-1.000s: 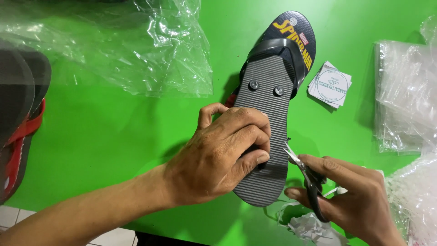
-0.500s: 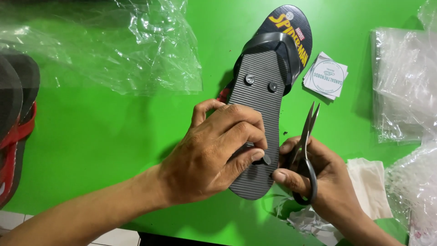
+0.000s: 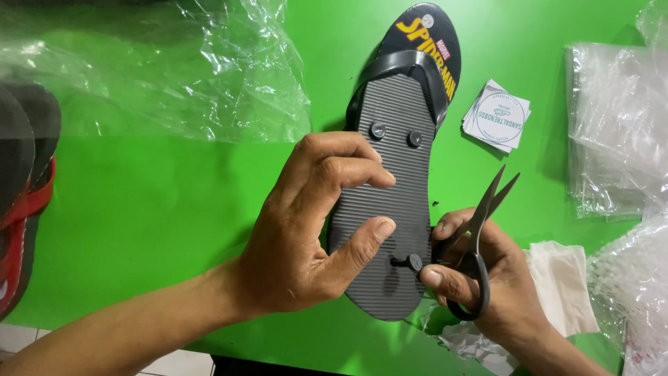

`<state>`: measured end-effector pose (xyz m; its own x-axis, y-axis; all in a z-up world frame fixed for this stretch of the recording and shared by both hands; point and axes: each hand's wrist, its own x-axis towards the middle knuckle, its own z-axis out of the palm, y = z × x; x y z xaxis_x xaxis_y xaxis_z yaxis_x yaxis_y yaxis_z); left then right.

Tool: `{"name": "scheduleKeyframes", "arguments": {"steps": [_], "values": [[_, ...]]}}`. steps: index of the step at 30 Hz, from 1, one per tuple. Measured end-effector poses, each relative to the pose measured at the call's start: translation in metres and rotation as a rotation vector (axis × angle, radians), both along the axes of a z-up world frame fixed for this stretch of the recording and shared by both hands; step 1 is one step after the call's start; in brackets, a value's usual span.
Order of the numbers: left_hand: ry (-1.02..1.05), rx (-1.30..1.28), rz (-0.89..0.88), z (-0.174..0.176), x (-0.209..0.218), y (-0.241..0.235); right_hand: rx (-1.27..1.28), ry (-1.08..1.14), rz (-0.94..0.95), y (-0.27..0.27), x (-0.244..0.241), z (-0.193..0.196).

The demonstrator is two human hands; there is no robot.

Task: Trimming excess material from the edges of sandal soles using scissors and cleaning them with a cloth.

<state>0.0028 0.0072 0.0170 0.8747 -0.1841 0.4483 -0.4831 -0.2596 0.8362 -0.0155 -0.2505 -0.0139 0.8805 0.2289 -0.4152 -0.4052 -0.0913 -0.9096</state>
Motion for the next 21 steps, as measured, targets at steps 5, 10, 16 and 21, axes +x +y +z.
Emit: {"name": "scheduleKeyframes", "arguments": {"steps": [5,10,16,21], "values": [[0.021,-0.012,-0.035,-0.002,0.000,0.001,0.037,0.008,0.011,-0.003,0.000,0.000],[-0.005,-0.019,-0.109,-0.005,0.001,0.001,0.277,-0.065,-0.029,-0.002,0.002,0.008],[-0.234,0.342,-0.250,-0.007,0.001,-0.001,0.362,-0.069,-0.095,-0.007,0.003,0.014],[-0.481,0.475,-0.003,-0.005,0.002,0.000,0.168,-0.218,-0.022,-0.012,0.005,0.014]]}}
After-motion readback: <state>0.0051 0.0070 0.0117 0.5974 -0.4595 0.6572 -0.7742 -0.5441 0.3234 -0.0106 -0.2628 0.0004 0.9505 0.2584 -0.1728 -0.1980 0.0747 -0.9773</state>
